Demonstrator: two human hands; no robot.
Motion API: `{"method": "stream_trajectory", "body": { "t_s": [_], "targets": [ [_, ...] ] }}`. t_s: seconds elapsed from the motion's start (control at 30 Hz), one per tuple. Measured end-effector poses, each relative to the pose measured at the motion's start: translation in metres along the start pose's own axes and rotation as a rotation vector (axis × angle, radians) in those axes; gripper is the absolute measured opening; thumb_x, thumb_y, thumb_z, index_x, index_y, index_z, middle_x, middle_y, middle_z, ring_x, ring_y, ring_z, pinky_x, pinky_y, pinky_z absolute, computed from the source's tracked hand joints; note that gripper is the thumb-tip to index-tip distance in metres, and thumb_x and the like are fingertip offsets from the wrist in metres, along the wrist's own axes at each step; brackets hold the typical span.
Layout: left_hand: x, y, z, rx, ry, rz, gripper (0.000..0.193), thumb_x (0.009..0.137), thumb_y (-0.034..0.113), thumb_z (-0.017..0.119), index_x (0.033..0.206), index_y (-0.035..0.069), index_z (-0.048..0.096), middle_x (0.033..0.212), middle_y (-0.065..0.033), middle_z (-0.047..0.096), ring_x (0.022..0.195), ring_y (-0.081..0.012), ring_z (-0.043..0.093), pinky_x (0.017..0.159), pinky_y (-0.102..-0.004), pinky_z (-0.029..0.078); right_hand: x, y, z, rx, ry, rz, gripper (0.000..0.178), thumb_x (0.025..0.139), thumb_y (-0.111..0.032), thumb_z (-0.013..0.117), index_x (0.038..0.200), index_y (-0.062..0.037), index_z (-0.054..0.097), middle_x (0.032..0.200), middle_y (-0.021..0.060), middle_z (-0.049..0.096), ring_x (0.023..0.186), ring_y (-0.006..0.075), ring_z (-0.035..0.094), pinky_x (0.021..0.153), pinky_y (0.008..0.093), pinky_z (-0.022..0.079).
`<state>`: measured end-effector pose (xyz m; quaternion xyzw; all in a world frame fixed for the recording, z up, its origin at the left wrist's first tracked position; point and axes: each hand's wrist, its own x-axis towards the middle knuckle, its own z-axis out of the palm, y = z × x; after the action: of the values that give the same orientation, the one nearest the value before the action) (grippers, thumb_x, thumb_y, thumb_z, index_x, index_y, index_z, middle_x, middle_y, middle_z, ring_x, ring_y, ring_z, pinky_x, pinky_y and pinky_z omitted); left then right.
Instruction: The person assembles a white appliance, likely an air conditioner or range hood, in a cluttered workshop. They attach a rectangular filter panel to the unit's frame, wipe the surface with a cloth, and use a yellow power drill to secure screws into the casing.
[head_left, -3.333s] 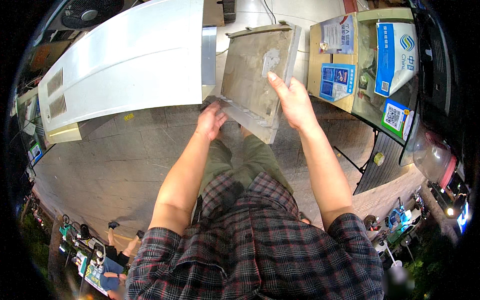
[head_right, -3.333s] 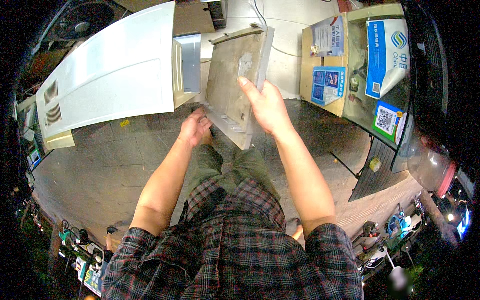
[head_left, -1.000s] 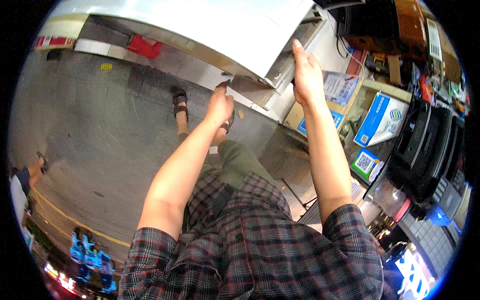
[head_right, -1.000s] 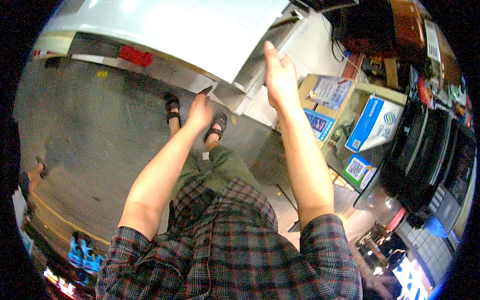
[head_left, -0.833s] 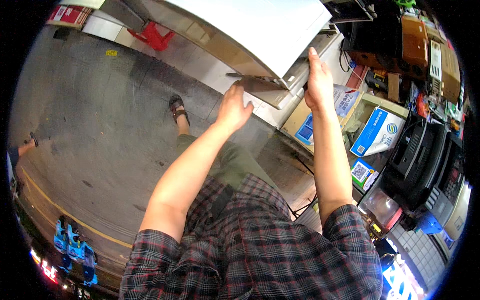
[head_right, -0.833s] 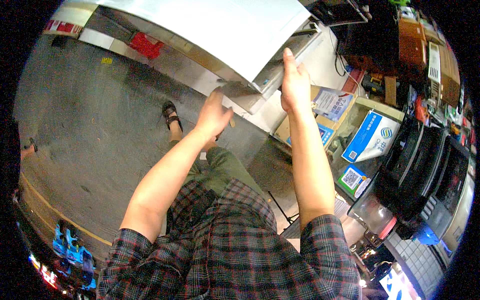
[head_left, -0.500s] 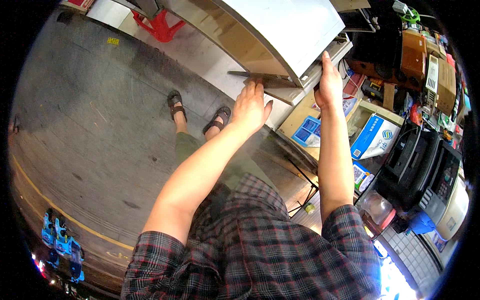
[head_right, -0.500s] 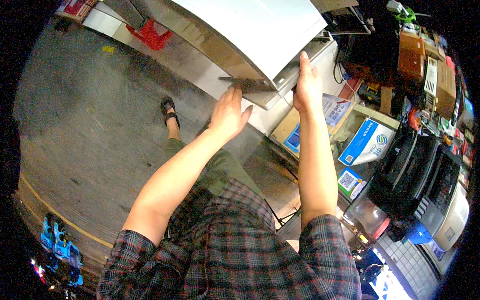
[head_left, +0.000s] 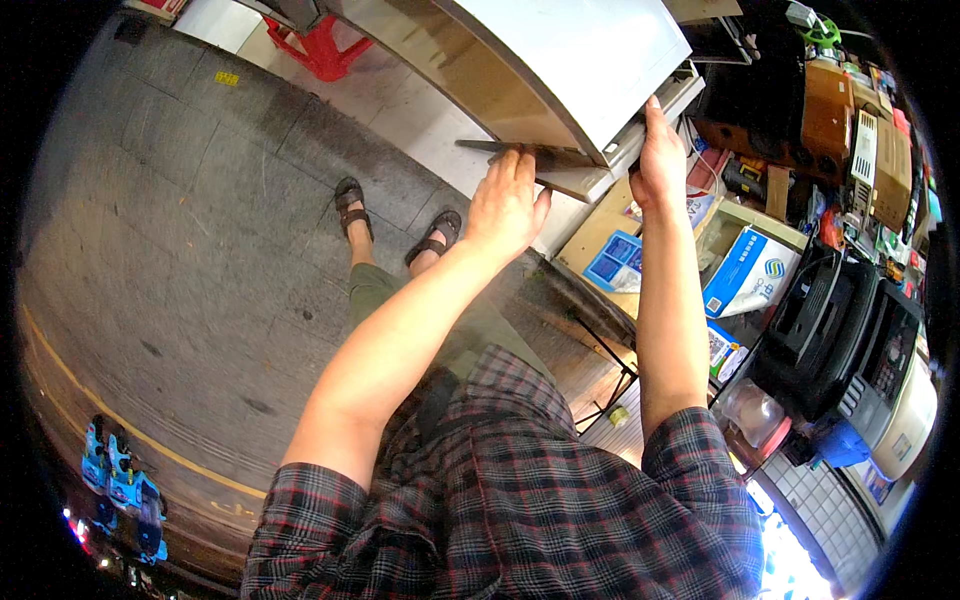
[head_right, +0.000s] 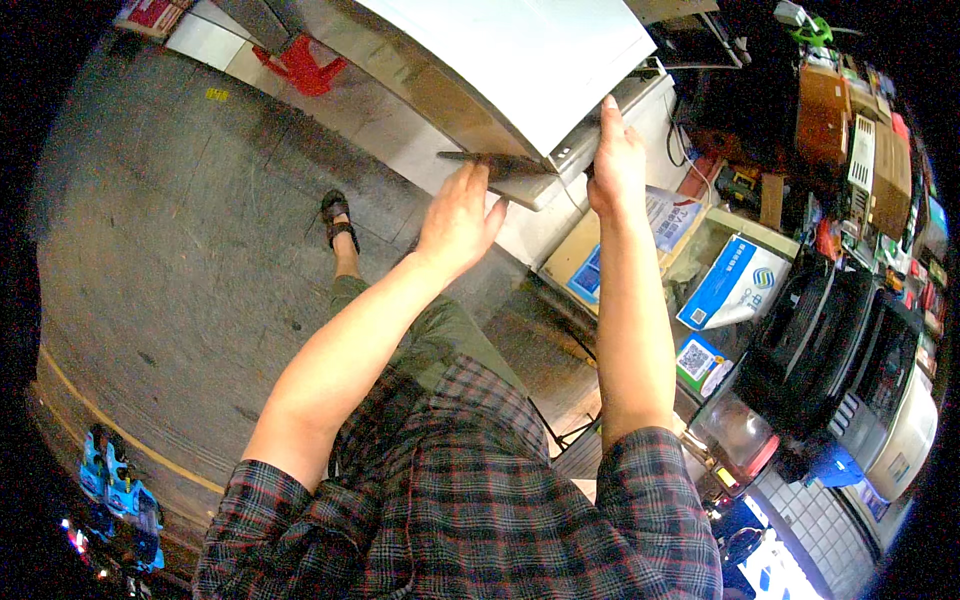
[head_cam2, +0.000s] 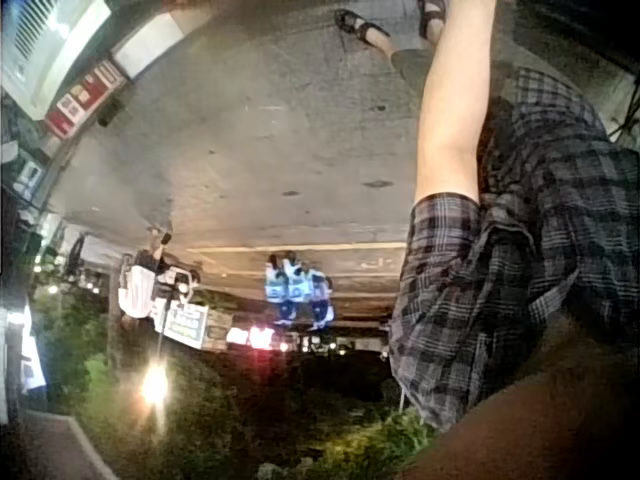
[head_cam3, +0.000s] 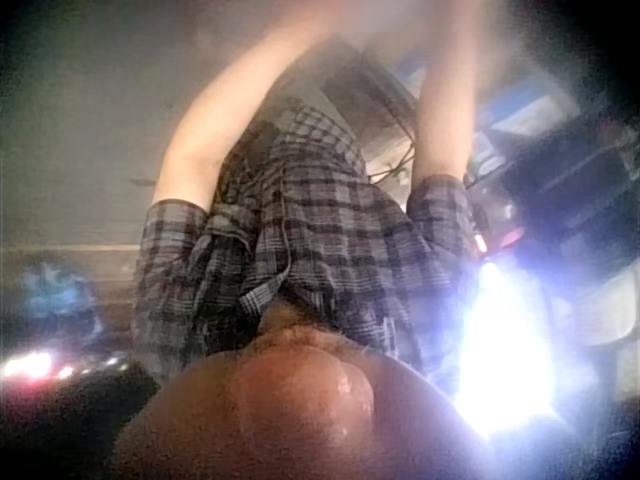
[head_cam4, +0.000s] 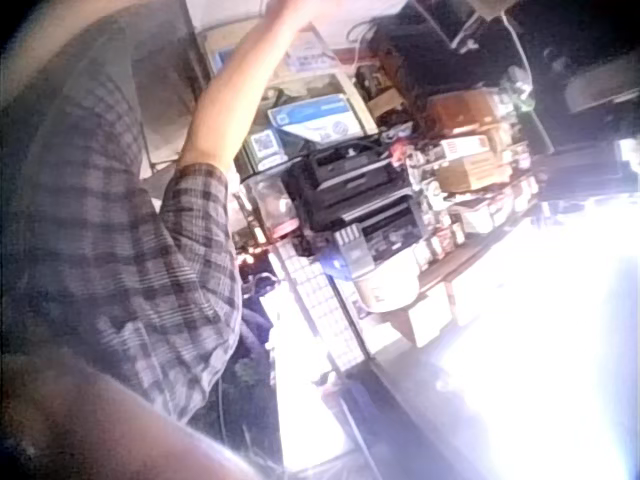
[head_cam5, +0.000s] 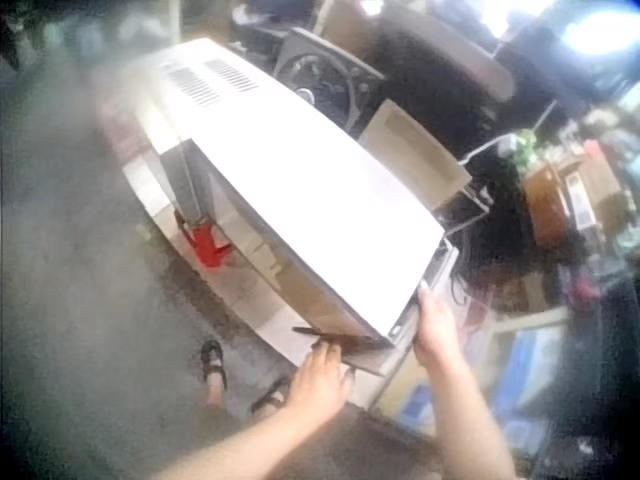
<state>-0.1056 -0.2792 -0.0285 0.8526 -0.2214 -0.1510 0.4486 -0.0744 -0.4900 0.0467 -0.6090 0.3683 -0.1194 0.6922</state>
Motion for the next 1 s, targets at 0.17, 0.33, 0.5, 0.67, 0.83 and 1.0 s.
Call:
{"method": "stream_trajectory", "body": {
  "t_s": [0.17, 0.33, 0.5, 0.67, 0.83, 1.0],
  "targets": [
    [0.003, 0.010, -0.003, 0.010, 0.064, 0.052, 0.057, 0.088, 0.022, 0.074, 0.134, -0.005, 0.052, 0.131, -0.0248, 0.057, 0.121, -0.0417, 0.057, 0.101, -0.0477, 0.050, -0.003, -0.006, 0.003, -0.061, 0.024, 0.005, 0.052, 0.108, -0.036, 0.054, 0.124, 0.0140, 0.060, 0.119, 0.0206, 0.070, 0.106, 0.0258, 0.069, 0.094, 0.0373, 0.054],
    [0.005, 0.019, -0.006, 0.125, 0.056, 0.093, 0.057, 0.085, 0.020, 0.076, 0.131, -0.004, 0.054, 0.126, -0.0220, 0.059, 0.114, -0.0389, 0.060, 0.096, -0.0469, 0.052, 0.004, 0.004, 0.002, -0.041, 0.043, -0.053, 0.054, 0.108, -0.039, 0.055, 0.121, 0.0129, 0.062, 0.114, 0.0178, 0.071, 0.103, 0.0229, 0.066, 0.093, 0.0361, 0.052],
    [0.010, 0.036, -0.011, 0.217, -0.016, 0.029, 0.052, 0.086, 0.026, 0.073, 0.128, -0.001, 0.058, 0.126, -0.0214, 0.066, 0.116, -0.0381, 0.064, 0.099, -0.0475, 0.051, 0.012, 0.018, -0.003, -0.118, 0.124, -0.039, 0.066, 0.107, -0.049, 0.053, 0.117, 0.0149, 0.063, 0.104, 0.0202, 0.071, 0.095, 0.0215, 0.062, 0.089, 0.0366, 0.049],
    [0.018, 0.054, -0.017, 0.305, -0.059, -0.022, 0.054, 0.083, 0.022, 0.074, 0.130, 0.000, 0.059, 0.113, -0.0183, 0.071, 0.102, -0.0359, 0.070, 0.088, -0.0467, 0.056, 0.018, 0.028, 0.000, -0.285, 0.142, -0.120, 0.073, 0.108, -0.054, 0.041, 0.112, 0.0148, 0.065, 0.107, 0.0337, 0.069, 0.108, 0.0404, 0.066, 0.098, 0.0471, 0.048],
    [0.019, 0.048, -0.010, 0.306, -0.049, -0.039, 0.044, 0.085, 0.025, 0.074, 0.120, 0.000, 0.065, 0.100, -0.0225, 0.072, 0.091, -0.0420, 0.071, 0.080, -0.0501, 0.056, 0.006, 0.016, 0.005, -0.351, 0.203, -0.146, 0.074, 0.108, -0.056, 0.038, 0.103, 0.0133, 0.063, 0.104, 0.0403, 0.065, 0.109, 0.0551, 0.062, 0.097, 0.0546, 0.047],
    [0.023, 0.057, -0.005, 0.295, 0.003, -0.052, 0.031, 0.088, 0.025, 0.073, 0.105, 0.000, 0.067, 0.095, -0.0248, 0.071, 0.088, -0.0459, 0.069, 0.077, -0.0513, 0.055, 0.001, 0.015, 0.005, -0.312, 0.215, -0.138, 0.072, 0.106, -0.057, 0.046, 0.102, 0.0123, 0.065, 0.092, 0.0257, 0.068, 0.091, 0.0308, 0.064, 0.089, 0.0423, 0.050]
  ]
}}
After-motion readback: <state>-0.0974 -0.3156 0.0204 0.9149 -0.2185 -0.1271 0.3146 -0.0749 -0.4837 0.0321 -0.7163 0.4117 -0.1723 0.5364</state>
